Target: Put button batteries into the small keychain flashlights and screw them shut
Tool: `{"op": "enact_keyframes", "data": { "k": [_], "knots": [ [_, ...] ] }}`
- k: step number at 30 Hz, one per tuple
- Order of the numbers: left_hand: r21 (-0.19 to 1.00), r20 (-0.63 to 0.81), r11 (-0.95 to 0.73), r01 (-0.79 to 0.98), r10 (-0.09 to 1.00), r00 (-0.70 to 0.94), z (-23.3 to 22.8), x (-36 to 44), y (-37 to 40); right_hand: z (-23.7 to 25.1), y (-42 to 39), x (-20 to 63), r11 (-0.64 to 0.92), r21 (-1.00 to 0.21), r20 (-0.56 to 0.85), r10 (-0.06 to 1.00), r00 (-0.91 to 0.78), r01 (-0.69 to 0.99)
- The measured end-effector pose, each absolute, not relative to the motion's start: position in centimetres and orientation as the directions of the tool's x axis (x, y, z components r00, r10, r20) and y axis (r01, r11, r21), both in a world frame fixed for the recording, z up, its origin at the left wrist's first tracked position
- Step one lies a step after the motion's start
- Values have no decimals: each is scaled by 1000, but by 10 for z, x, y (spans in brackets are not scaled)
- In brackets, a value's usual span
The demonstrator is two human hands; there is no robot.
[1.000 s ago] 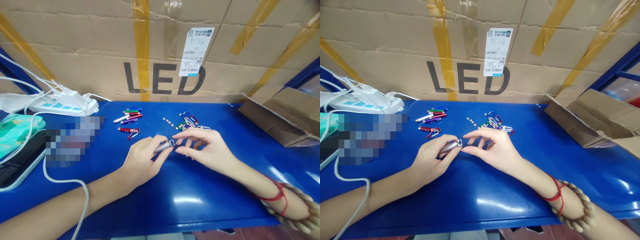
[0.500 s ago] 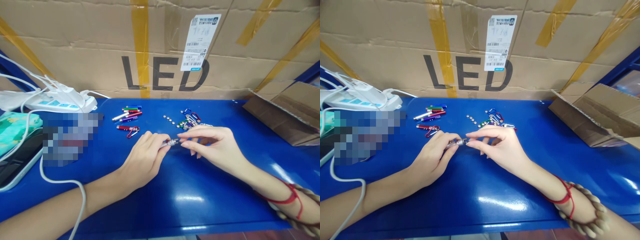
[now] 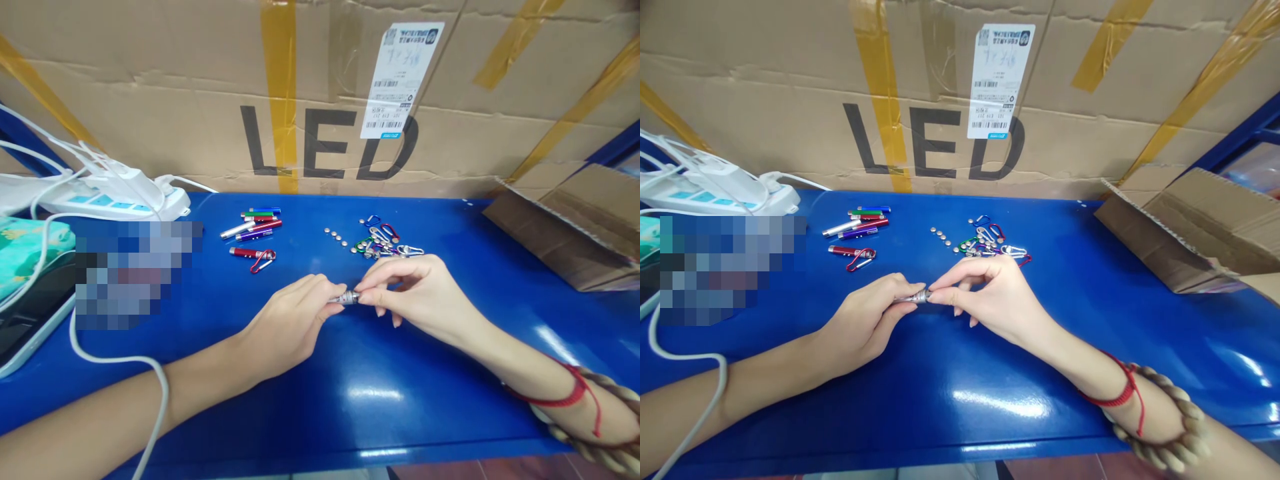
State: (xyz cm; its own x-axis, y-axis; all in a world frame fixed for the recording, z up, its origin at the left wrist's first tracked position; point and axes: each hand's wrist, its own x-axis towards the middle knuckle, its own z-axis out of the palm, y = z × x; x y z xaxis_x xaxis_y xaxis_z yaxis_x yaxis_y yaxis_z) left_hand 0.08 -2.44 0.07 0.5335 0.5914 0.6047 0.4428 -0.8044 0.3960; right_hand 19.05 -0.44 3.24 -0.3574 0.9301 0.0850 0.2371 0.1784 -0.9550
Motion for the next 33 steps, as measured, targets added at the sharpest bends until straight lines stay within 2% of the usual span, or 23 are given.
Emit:
{"op": "enact_keyframes", "data": {
  "k": [8,11,15,18,22,26,29,33],
  "knots": [
    [330,597,-840,431,539,595,2,2,-25,27,-6,187,-18,-981,-84,938,-337,195],
    [411,583,-817,404,576,573,1,2,-24,26,-3,188,-50,-981,-115,928,-353,188],
    [586,539,-718,375,691,482,-3,1,-24,28,2,189,-30,-985,-93,922,-377,170],
    [625,511,-693,359,711,482,-3,0,-24,29,2,190,-47,-986,-104,922,-372,161],
    [605,524,-723,333,676,517,-3,1,-24,27,2,188,-119,-975,-181,911,-370,185],
    [503,559,-791,348,605,567,-6,1,-23,23,2,187,-169,-954,-256,889,-379,246],
    [418,552,-820,390,570,608,-7,0,-22,20,3,187,-172,-948,-270,881,-390,269],
    [400,525,-818,414,575,628,-6,0,-21,22,3,190,-111,-936,-249,880,-405,333]
  ]
}}
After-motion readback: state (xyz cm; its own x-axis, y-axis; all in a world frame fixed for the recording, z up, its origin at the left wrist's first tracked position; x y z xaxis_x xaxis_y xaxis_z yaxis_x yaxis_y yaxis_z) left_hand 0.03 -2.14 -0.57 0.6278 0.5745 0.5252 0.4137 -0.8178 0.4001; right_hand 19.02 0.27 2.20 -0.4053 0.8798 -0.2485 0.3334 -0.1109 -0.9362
